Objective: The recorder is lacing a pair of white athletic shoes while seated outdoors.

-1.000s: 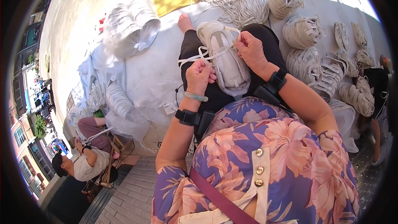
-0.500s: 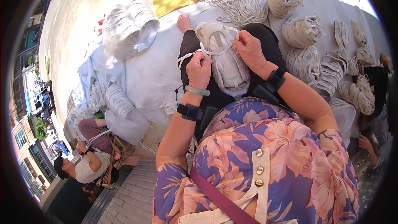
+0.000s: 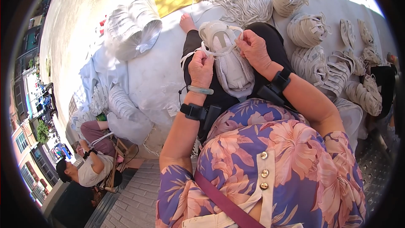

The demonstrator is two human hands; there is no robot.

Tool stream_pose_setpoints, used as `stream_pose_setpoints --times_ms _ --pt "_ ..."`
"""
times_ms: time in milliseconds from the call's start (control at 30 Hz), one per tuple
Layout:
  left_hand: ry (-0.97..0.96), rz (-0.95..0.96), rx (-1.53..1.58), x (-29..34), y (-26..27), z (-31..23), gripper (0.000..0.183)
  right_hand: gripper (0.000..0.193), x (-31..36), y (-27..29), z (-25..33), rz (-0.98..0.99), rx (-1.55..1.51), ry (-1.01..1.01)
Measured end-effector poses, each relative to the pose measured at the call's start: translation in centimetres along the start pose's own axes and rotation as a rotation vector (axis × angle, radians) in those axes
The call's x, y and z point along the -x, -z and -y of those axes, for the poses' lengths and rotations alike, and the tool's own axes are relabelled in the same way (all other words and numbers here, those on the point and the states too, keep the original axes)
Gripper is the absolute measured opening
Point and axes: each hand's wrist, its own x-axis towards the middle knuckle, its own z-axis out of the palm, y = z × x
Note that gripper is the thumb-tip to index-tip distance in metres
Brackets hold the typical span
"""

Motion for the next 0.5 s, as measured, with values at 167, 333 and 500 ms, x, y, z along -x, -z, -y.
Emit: stream_pose_setpoints --times_ms 167,333,500 --pt "0.011 -0.008 0.066 -0.07 -0.04 0.3 0.014 0.012 0.01 -0.11 0.26 -0.002 -0.018 -0.01" --pt "0.03 -0.008 0.066 0.08 -0.15 -0.22 0.013 0.012 -0.19 -0.07 -0.29 0.001 0.22 0.08" --pt "-0.038 -0.068 0.038 0.17 -0.2 -0.32 0.014 0.017 -0.43 -0.86 -0.65 0.004 0.344 0.233"
